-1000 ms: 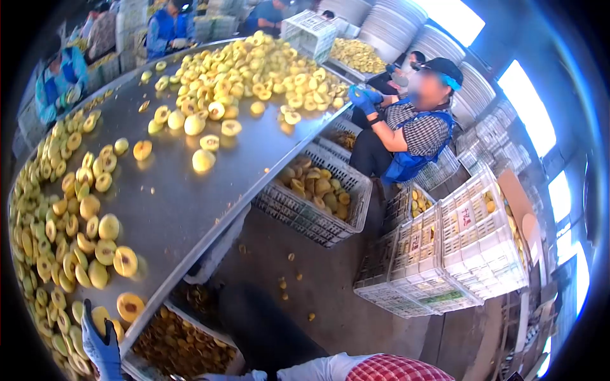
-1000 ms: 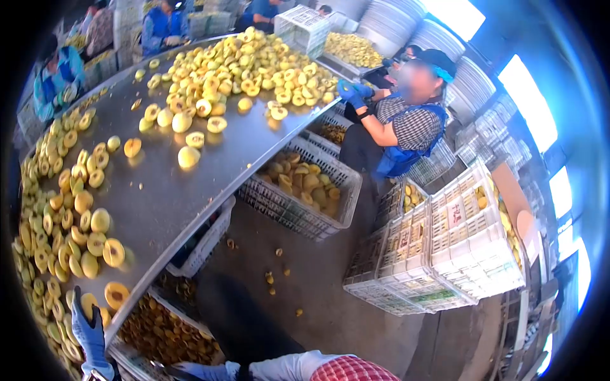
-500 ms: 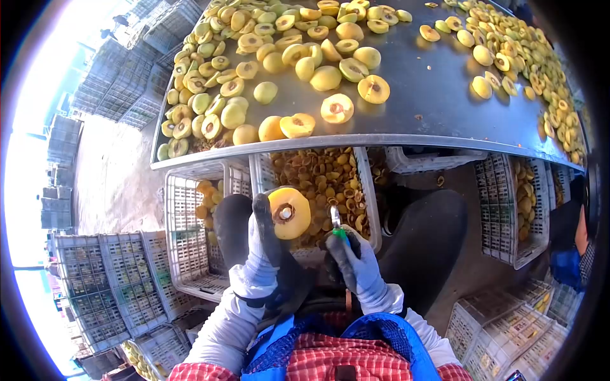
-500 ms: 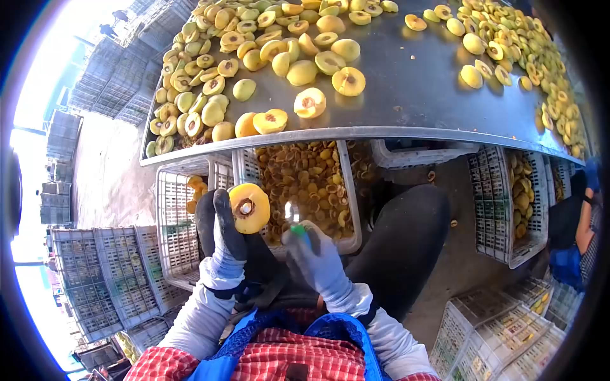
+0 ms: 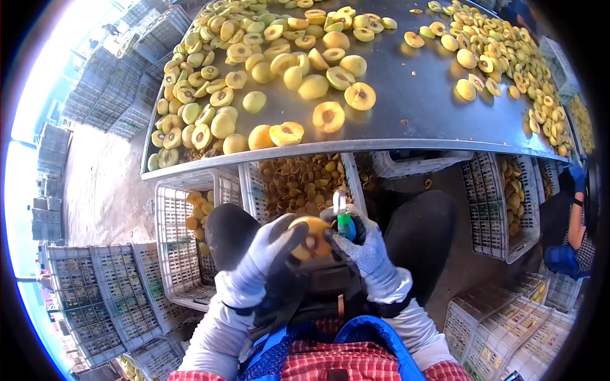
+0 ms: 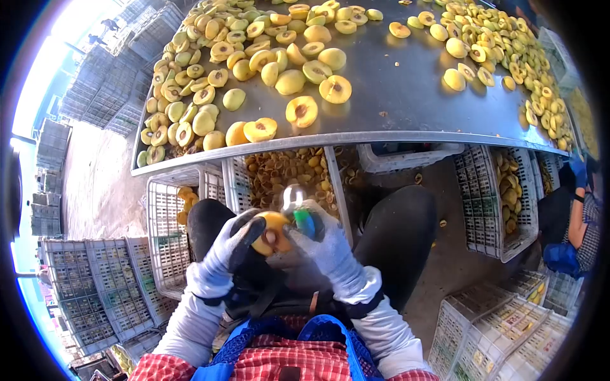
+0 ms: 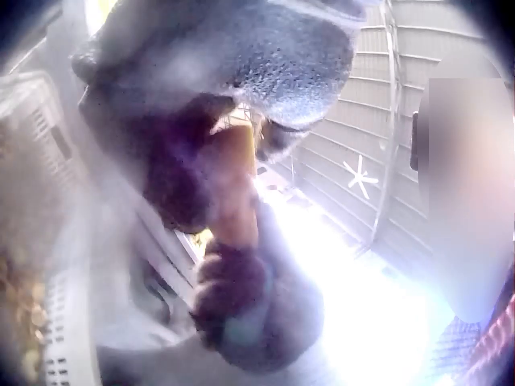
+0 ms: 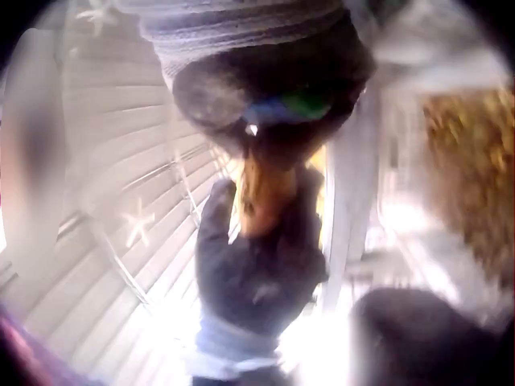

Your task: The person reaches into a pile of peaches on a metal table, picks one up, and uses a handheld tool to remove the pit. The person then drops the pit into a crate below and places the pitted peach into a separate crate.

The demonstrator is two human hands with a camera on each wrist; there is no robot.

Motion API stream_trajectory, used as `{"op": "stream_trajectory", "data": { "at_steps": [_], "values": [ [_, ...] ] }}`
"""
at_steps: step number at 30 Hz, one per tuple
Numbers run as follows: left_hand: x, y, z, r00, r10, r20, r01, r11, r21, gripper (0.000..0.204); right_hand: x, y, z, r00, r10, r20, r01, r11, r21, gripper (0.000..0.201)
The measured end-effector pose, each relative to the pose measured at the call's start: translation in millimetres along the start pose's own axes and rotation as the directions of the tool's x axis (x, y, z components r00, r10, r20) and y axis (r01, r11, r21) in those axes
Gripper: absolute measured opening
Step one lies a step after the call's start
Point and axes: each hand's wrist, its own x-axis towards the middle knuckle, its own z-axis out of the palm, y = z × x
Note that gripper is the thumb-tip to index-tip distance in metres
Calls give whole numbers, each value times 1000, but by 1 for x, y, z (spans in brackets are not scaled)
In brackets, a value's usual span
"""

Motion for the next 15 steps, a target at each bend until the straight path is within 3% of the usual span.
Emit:
{"op": "stream_trajectory", "data": {
  "at_steps": [2, 3, 4, 6, 7, 8, 10, 11, 14, 15],
  "values": [
    [8, -13, -23, 951, -114, 286, 91, 991, 95, 40, 5, 0, 4, 979, -138, 147, 144, 989, -36, 20],
    [10, -17, -22, 961, -72, 267, 64, 997, 37, 40, 8, -2, 5, 974, -219, 60, 227, 951, -212, 20],
    [9, -11, -13, 990, -72, 123, 75, 997, -17, 40, 9, -4, 5, 949, -314, -15, 283, 874, -394, 20],
    [10, -5, 6, 968, 27, -251, -53, 994, -97, 39, 3, 4, 9, 972, -89, -216, 61, 990, -131, 20],
    [13, -12, 7, 942, 133, -308, -178, 977, -121, 34, 1, 8, 12, 958, 46, -285, -41, 999, 25, 20],
    [16, -18, 11, 902, 209, -377, -250, 966, -63, 30, 0, 10, 15, 961, -145, -234, 65, 946, -317, 22],
    [14, -26, 20, 893, 279, -355, -305, 952, -20, 28, -6, 7, 29, 953, -210, -217, 110, 911, -398, 23],
    [15, -30, 22, 881, 321, -347, -289, 947, 141, 27, -4, 11, 28, 938, -264, -226, 158, 902, -401, 23],
    [19, -42, 21, 856, 332, -397, -278, 942, 188, 28, 1, 3, 27, 937, -330, -119, 212, 804, -555, 24],
    [21, -48, 19, 838, 423, -345, -338, 899, 279, 29, 0, 4, 30, 918, -390, -67, 283, 765, -579, 25]
  ]
}}
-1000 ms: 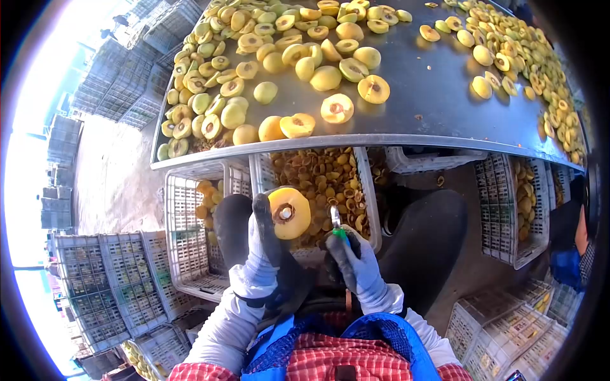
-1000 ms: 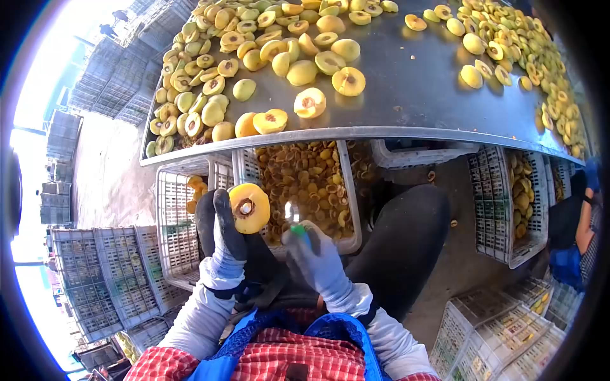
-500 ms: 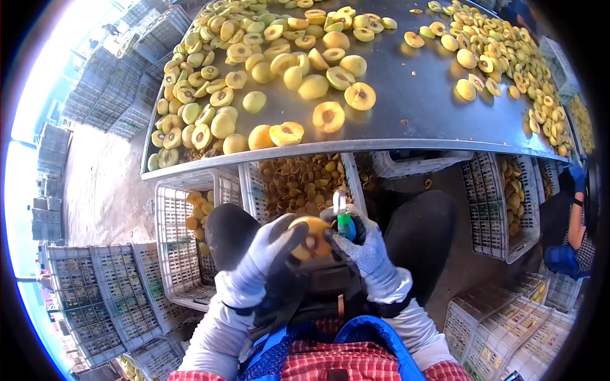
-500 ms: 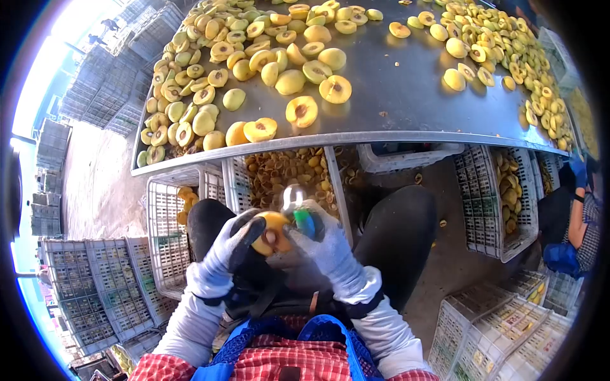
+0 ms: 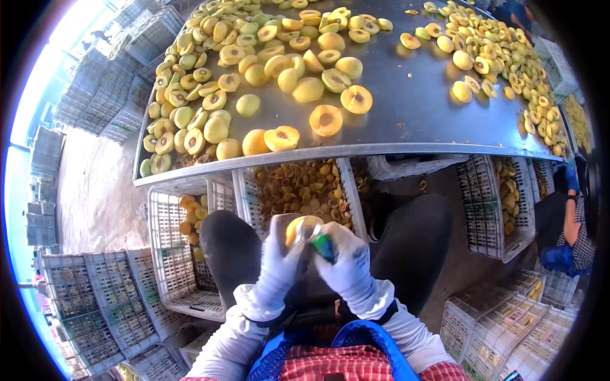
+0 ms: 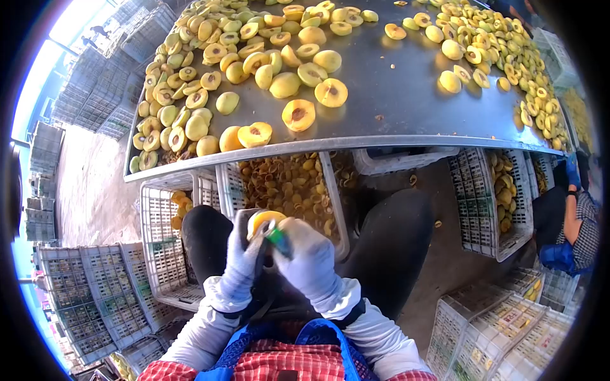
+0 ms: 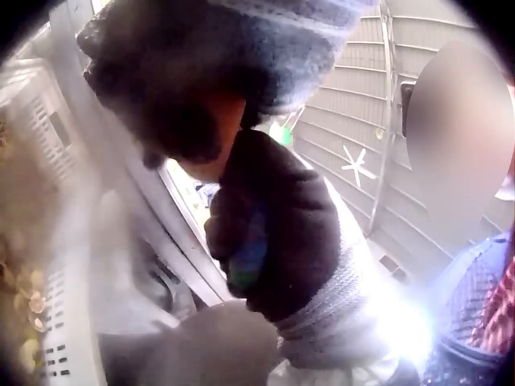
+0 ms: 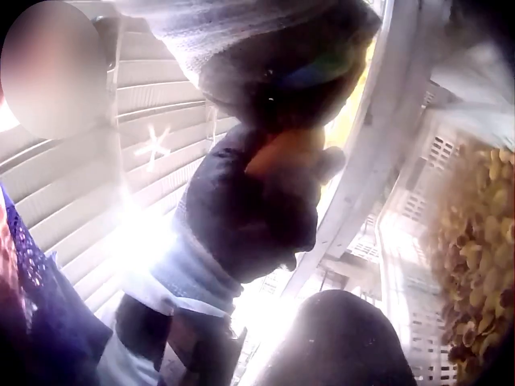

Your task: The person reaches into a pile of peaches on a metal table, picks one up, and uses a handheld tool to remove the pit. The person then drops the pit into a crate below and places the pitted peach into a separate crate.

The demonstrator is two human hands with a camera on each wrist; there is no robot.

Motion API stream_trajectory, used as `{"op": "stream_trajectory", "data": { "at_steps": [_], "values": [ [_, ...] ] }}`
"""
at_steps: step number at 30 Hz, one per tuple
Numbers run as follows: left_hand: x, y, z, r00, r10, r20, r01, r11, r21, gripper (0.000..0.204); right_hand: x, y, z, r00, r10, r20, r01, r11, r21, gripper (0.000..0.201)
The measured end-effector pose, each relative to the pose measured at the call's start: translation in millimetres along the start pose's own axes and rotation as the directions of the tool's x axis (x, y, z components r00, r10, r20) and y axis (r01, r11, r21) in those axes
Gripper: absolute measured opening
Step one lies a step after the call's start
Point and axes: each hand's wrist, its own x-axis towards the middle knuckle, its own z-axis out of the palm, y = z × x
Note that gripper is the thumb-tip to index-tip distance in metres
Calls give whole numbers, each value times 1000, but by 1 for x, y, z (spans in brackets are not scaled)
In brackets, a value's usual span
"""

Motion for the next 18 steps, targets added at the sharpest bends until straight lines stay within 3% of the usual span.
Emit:
{"op": "stream_trajectory", "data": {
  "at_steps": [1, 3, 4, 6, 7, 9, 11, 12, 15, 18],
  "values": [
    [1, -3, 1, 994, 102, 29, -104, 993, 56, 29, -1, -8, 1, 998, -60, 9, 61, 995, -75, 24],
    [-4, -1, 5, 996, -55, -66, 47, 993, -111, 29, -5, -6, 3, 998, -67, -11, 67, 995, 75, 21],
    [-4, 8, 8, 975, -181, -129, 124, 924, -362, 31, -12, -2, 5, 998, 63, 0, -62, 983, 171, 19],
    [1, 19, 1, 937, -332, -103, 264, 872, -411, 42, -17, -2, 4, 947, 321, 31, -314, 895, 316, 18],
    [3, 27, -1, 925, -366, -99, 294, 857, -424, 47, -15, -2, 0, 961, 269, 60, -276, 940, 201, 19],
    [4, 18, -1, 961, -255, -106, 200, 908, -367, 51, -21, -5, 4, 967, 205, 154, -223, 969, 106, 21],
    [3, 18, 6, 983, -130, -127, 79, 936, -343, 51, -22, -11, 7, 992, 112, 57, -114, 993, 26, 22],
    [-1, 23, 8, 972, -183, -147, 114, 915, -387, 48, -22, -13, 9, 998, 57, 17, -56, 998, -16, 22],
    [-5, 28, 17, 965, -124, -231, 30, 928, -372, 46, -24, -15, 11, 998, 62, -2, -62, 997, -44, 20],
    [-8, 22, 20, 960, -73, -271, -17, 949, -316, 40, -29, -16, 12, 992, 128, -4, -127, 990, 58, 20]
  ]
}}
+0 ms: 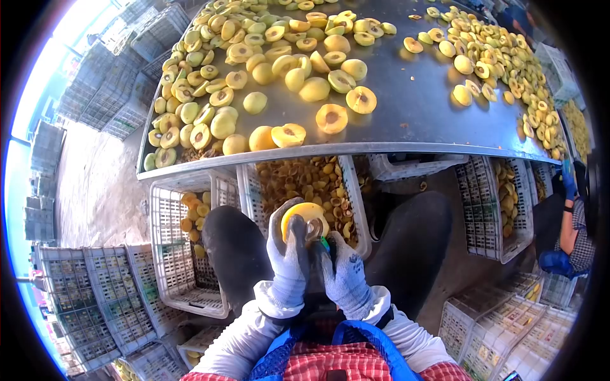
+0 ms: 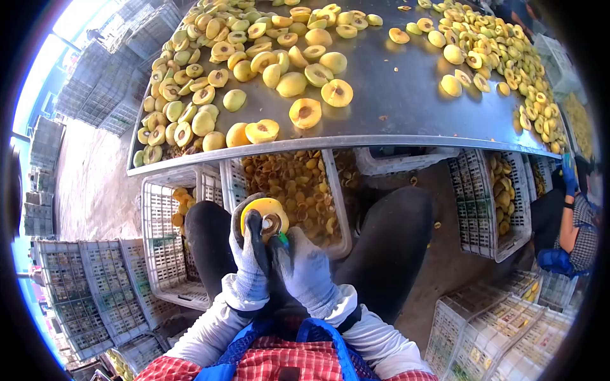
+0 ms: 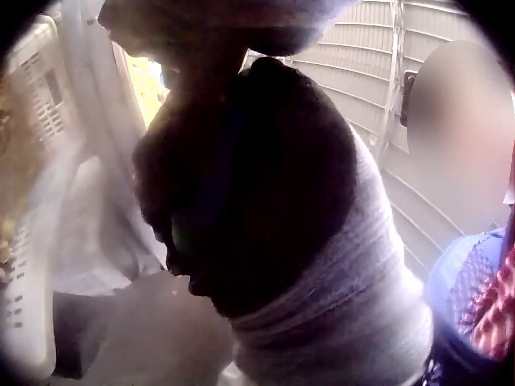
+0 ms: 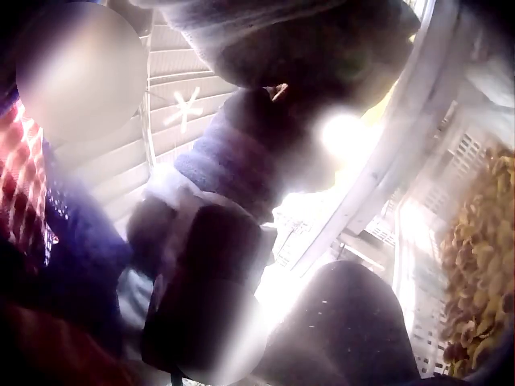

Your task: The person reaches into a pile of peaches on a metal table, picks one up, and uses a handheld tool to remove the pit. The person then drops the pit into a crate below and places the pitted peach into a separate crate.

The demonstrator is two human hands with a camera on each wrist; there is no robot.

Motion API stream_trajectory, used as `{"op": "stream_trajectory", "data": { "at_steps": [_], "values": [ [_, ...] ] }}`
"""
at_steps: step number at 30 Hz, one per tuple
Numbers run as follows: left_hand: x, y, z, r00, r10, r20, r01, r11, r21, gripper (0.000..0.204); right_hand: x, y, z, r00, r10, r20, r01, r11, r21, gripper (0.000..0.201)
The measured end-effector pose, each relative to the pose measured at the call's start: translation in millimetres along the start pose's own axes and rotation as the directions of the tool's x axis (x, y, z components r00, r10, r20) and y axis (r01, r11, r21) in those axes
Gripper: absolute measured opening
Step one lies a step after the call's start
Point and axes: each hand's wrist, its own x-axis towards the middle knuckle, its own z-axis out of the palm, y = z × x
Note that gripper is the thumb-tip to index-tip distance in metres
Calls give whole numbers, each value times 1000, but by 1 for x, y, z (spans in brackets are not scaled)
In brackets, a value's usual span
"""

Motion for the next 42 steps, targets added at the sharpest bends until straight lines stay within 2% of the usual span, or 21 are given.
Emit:
{"op": "stream_trajectory", "data": {
  "at_steps": [3, 6, 9, 10, 11, 13, 14, 17, 19, 21, 23, 25, 27, 29, 32, 33, 35, 37, 39, 41, 42],
  "values": [
    [-3, 8, 3, 998, 60, 29, -61, 998, 19, 35, -4, 2, -1, 999, -6, 48, 3, 998, 60, 21],
    [2, 7, 1, 991, 92, 102, -98, 993, 64, 34, -12, 19, 2, 931, -365, -4, 359, 917, -172, 24],
    [9, 13, 0, 970, 35, 241, -65, 991, 116, 34, -18, 33, 3, 879, -477, 25, 472, 861, -191, 29],
    [11, 16, 0, 956, 43, 292, -72, 993, 89, 33, -18, 30, -1, 895, -191, 404, -40, 866, 499, 32],
    [14, 15, -1, 943, -35, 330, 13, 998, 67, 33, -19, 26, -5, 709, 137, 692, -692, 324, 645, 44],
    [18, 9, -8, 894, -189, 407, 188, 981, 42, 32, -8, 23, -4, 532, -337, 777, -777, -559, 290, 49],
    [16, 5, -4, 914, -212, 346, 225, 974, 1, 33, -7, 24, 0, 551, -363, 751, -755, -600, 264, 52],
    [12, -8, -17, 920, -325, 220, 334, 943, -2, 31, -11, 34, 16, 531, -333, 779, -717, -666, 204, 52],
    [16, -13, -28, 955, -225, 191, 198, 969, 150, 29, -9, 39, 23, 475, -365, 801, -764, -623, 169, 51],
    [28, -9, -42, 933, 121, 339, -251, 893, 373, 27, -7, 36, 24, 420, -312, 852, -809, -554, 196, 50],
    [37, -8, -48, 877, 205, 435, -399, 815, 419, 25, -6, 30, 26, 427, -382, 820, -763, -639, 100, 49],
    [31, -15, -45, 931, -62, 361, -26, 972, 235, 26, -3, 28, 29, 452, -463, 762, -731, -682, 20, 50],
    [17, -15, -36, 923, -313, 224, 314, 949, 31, 31, -9, 35, 36, 488, -548, 679, -713, -700, -53, 53],
    [12, -22, -39, 892, -395, 218, 419, 905, -77, 34, -12, 41, 40, 506, -544, 669, -718, -695, -22, 52],
    [13, -15, -36, 736, -605, 305, 674, 612, -414, 37, -15, 43, 41, 545, -490, 680, -752, -644, 139, 51],
    [10, -5, -36, 622, -675, 396, 733, 325, -598, 31, -16, 43, 40, 562, -463, 685, -760, -615, 208, 50],
    [15, -24, -51, 873, -488, 4, 427, 761, -488, 36, -11, 52, 42, 565, -460, 684, -760, -612, 217, 51],
    [28, -19, -102, 936, -301, -180, 241, 925, -294, 38, -17, 61, 42, 546, -423, 723, -727, -667, 160, 51],
    [55, -7, -179, 948, -61, -314, 44, 997, -62, 42, -17, 58, 34, 537, -378, 754, -736, -646, 201, 50],
    [101, -60, -278, 945, -18, -327, 179, 865, 470, 47, -15, 56, 32, 529, -424, 735, -776, -593, 217, 49],
    [108, -48, -258, 966, 89, -241, 80, 785, 614, 44, -13, 51, 26, 506, -348, 789, -786, -563, 256, 46]
  ]
}}
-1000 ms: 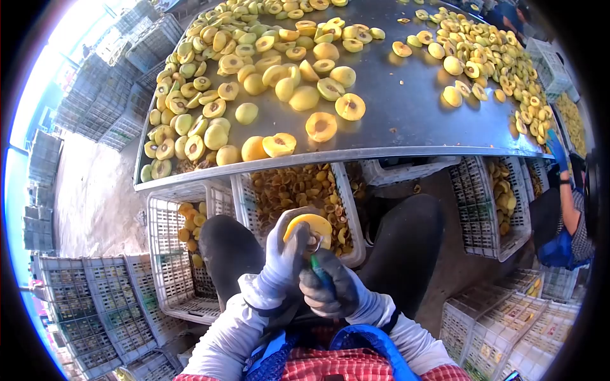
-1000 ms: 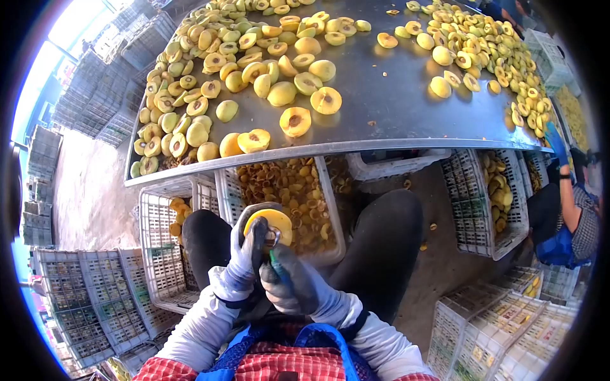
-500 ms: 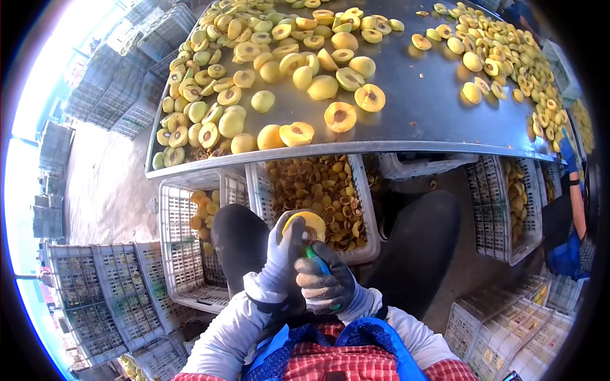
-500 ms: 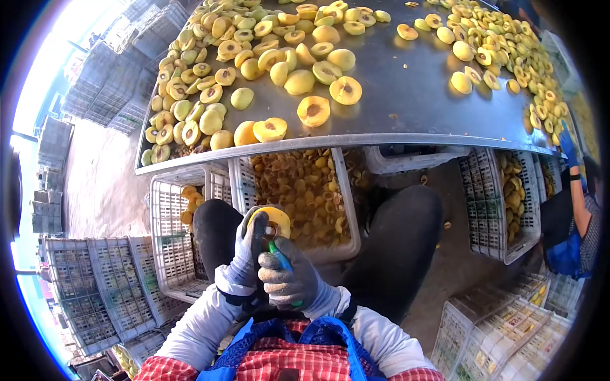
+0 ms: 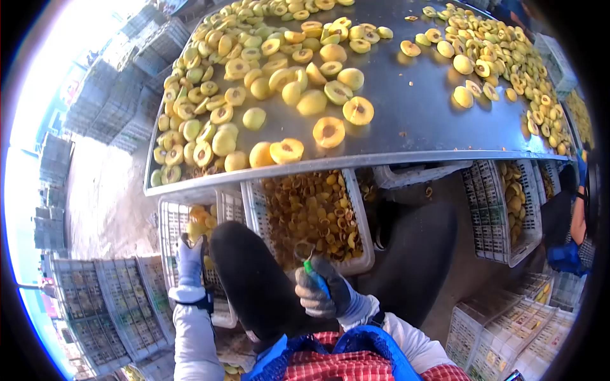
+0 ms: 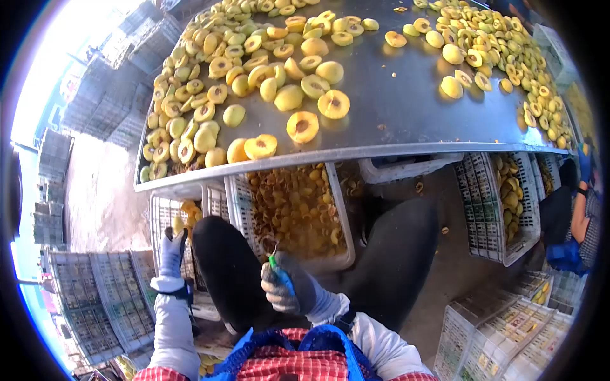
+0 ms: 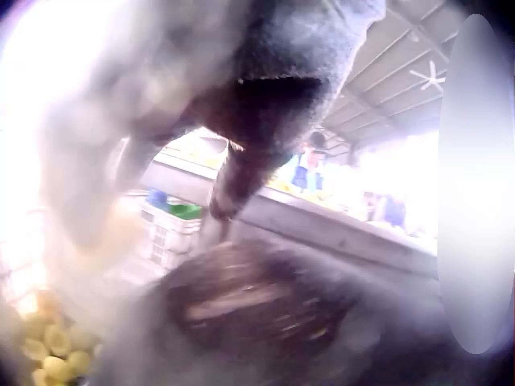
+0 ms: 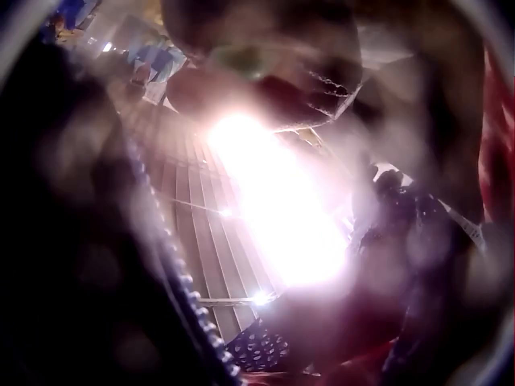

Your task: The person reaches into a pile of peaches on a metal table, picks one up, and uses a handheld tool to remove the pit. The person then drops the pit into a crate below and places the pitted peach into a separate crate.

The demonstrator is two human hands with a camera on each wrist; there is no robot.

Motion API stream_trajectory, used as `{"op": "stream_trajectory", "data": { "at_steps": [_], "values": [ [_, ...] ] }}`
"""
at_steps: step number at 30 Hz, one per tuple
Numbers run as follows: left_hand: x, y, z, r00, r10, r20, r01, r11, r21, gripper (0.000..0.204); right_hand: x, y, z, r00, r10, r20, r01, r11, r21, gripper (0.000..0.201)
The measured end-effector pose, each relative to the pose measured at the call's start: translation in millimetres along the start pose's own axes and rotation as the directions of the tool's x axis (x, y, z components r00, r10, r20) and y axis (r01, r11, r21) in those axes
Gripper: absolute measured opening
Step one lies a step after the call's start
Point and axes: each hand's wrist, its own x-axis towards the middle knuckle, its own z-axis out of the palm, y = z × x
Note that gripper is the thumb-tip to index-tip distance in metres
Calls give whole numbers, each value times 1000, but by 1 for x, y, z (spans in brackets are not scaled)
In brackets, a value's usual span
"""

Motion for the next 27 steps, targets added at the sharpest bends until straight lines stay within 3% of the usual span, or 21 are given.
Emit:
{"op": "stream_trajectory", "data": {
  "at_steps": [1, 2, 3, 4, 6, 7, 8, 9, 11, 13, 14, 16, 17, 18, 19, 20, 21, 23, 24, 26, 27],
  "values": [
    [-9, 39, 15, 991, 131, 24, -133, 982, 132, 42, 3, -6, 3, 999, -9, -52, 6, 999, -54, 45],
    [-16, 93, 38, 904, 427, 33, -415, 855, 312, 37, 4, -6, 3, 993, -13, -114, 3, 996, -90, 44],
    [-16, 128, 63, 965, 232, 125, -234, 972, 0, 38, 4, -7, 5, 984, -16, -180, -8, 991, -131, 42],
    [-19, 177, 91, 961, 213, 178, -224, 974, 44, 39, 8, -8, 11, 932, -98, -349, 0, 963, -269, 41],
    [6, 222, 142, 851, 469, 238, -526, 741, 418, 43, 9, -8, 28, 878, -235, -417, 65, 922, -383, 42],
    [26, 227, 167, 808, 475, 347, -589, 650, 481, 51, 10, -11, 31, 843, -306, -443, 95, 894, -437, 43],
    [44, 227, 191, 797, 355, 488, -597, 581, 552, 61, 8, -14, 26, 827, -321, -462, 106, 896, -432, 44],
    [63, 221, 214, 715, 203, 669, -655, 530, 538, 65, 4, -19, 16, 810, -336, -481, 117, 896, -428, 46],
    [57, 227, 227, 633, 198, 748, -707, 541, 455, 62, -1, -30, 16, 742, -431, -514, 129, 844, -521, 46],
    [65, 217, 230, 533, 381, 756, -632, 773, 56, 59, -1, -41, 22, 626, -592, -507, 114, 713, -692, 43],
    [62, 213, 229, 582, 367, 725, -443, 891, -96, 58, -2, -45, 22, 589, -646, -486, 151, 679, -719, 42],
    [46, 216, 217, 641, 443, 626, -395, 891, -226, 59, -4, -53, 19, 512, -738, -440, 208, 603, -770, 39],
    [33, 224, 207, 648, 459, 608, -317, 888, -333, 62, -9, -58, 11, 447, -833, -325, 146, 426, -893, 38],
    [19, 229, 195, 588, 503, 633, -397, 862, -316, 66, -16, -65, -1, 392, -900, -192, 63, 234, -970, 36],
    [4, 233, 181, 525, 537, 660, -473, 829, -299, 71, -17, -67, 13, 370, -902, -222, 131, 287, -949, 36],
    [-13, 242, 167, 427, 443, 788, -368, 881, -296, 79, -17, -68, 28, 348, -903, -252, 201, 335, -921, 36],
    [-28, 244, 161, 352, 391, 850, -404, 883, -238, 79, -14, -69, 31, 379, -890, -255, 196, 346, -917, 36],
    [-56, 246, 158, 251, 299, 921, -244, 940, -239, 72, -10, -67, 38, 437, -865, -245, 197, 358, -913, 36],
    [-66, 241, 157, 317, 286, 904, -8, 954, -299, 70, -12, -63, 52, 423, -843, -333, 176, 437, -882, 34],
    [-84, 228, 156, 429, 221, 876, 436, 799, -415, 64, -9, -57, 50, 346, -876, -337, 404, 463, -789, 29],
    [-95, 229, 153, 466, 189, 865, 509, 742, -436, 60, -8, -52, 47, 310, -885, -349, 507, 464, -727, 27]
  ]
}}
